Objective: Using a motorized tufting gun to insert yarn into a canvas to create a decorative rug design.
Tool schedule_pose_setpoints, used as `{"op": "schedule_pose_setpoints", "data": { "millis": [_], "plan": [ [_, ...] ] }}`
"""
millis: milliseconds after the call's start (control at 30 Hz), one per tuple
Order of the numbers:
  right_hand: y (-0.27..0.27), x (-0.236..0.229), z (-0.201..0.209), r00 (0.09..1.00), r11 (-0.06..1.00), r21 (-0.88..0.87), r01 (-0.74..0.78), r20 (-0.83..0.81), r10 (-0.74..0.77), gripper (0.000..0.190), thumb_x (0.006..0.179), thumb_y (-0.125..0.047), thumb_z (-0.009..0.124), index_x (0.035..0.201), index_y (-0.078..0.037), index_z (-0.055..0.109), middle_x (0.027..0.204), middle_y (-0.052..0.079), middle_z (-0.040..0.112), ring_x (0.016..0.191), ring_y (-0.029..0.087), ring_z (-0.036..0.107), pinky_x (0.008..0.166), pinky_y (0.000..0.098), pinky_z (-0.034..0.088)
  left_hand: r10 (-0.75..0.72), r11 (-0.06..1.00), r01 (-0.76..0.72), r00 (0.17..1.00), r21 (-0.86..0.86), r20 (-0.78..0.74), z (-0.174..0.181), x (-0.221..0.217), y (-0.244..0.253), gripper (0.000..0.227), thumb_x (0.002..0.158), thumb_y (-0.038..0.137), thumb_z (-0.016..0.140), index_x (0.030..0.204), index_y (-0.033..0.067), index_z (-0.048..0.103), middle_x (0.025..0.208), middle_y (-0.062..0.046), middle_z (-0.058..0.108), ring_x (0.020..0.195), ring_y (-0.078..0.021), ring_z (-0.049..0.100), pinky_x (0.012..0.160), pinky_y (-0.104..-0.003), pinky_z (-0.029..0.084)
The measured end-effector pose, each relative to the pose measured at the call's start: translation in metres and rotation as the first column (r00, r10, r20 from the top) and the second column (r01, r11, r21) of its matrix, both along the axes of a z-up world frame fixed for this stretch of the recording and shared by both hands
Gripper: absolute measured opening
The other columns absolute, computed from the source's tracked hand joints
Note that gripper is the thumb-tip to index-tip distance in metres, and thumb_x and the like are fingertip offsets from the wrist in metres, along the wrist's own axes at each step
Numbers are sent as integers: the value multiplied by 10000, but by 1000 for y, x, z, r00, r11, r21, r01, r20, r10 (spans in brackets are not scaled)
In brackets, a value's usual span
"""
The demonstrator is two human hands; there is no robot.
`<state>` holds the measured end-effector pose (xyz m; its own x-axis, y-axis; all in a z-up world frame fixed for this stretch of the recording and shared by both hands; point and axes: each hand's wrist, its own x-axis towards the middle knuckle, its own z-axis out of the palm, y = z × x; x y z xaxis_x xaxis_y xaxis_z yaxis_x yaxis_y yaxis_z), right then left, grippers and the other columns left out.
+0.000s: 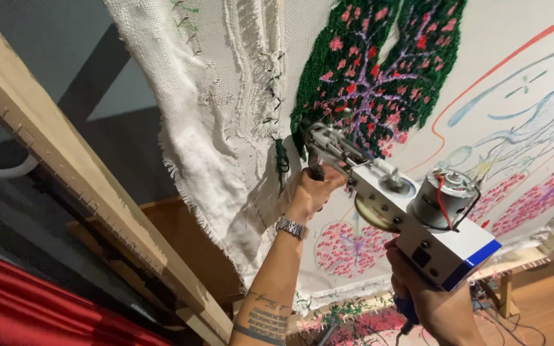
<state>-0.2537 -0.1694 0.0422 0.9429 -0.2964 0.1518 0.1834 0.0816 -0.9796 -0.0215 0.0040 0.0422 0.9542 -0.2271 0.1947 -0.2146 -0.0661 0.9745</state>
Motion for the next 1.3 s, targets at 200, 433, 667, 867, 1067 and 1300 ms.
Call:
{"op": "schedule_pose_setpoints", "data": {
  "millis": [200, 433, 667, 867, 1067, 1300],
  "plan": [
    [-11, -9, 6, 999, 998, 49, -35, 24, 34, 220, 871, -88, 708, 1069, 9, 695, 613, 41, 510, 482, 146, 460, 431, 316, 359, -95, 963, 92, 996, -255, 1, -64, 48, -13, 523, 760, 230, 844, 1195, 112, 578, 993, 38, 748, 666, -26, 677, 451, -229, 439],
    [-44, -31, 6, 996, 999, 3, -46, 77, 46, 255, 849, -60, 717, 1087, 27, 687, 634, 36, 514, 490, 139, 462, 421, 316, 370, -503, 859, 494, 863, -132, -41, -16, -4, -11, 438, 846, 357, 826, 1083, 1, 736, 960, -77, 795, 622, -119, 709, 451, -244, 450],
    [-66, -50, 11, 999, 999, -7, -42, 0, 42, 269, 849, -69, 713, 1103, 18, 700, 623, 36, 498, 487, 141, 443, 416, 316, 345, -545, 836, 547, 836, -31, 61, -5, -28, -34, 368, 884, 341, 820, 1012, 0, 762, 954, -68, 788, 614, -91, 633, 508, -268, 522],
    [-74, -64, 14, 997, 999, -7, -44, -67, 43, 282, 848, -77, 710, 1116, 10, 710, 614, 37, 485, 485, 142, 428, 412, 317, 325, -412, 904, 411, 911, -118, 17, -1, -65, -45, 210, 869, 196, 800, 910, 10, 711, 867, -26, 744, 577, -127, 647, 467, -302, 479],
    [-72, -64, 12, 994, 999, -5, -46, -98, 46, 312, 817, -65, 728, 1121, 5, 709, 609, 35, 488, 475, 149, 426, 411, 320, 325, -337, 932, 328, 941, -157, -38, -40, -55, -45, 240, 889, 195, 818, 917, -10, 697, 668, -45, 644, 529, -137, 605, 459, -306, 471],
    [-81, -47, -11, 997, 997, 20, -72, -21, 72, 241, 845, -60, 751, 1023, 54, 637, 615, 51, 521, 463, 166, 455, 397, 341, 355, -259, 964, 262, 965, 56, -45, -10, -72, -38, 270, 847, 269, 809, 964, 26, 794, 675, -22, 705, 511, -91, 591, 460, -286, 470]
  ]
}}
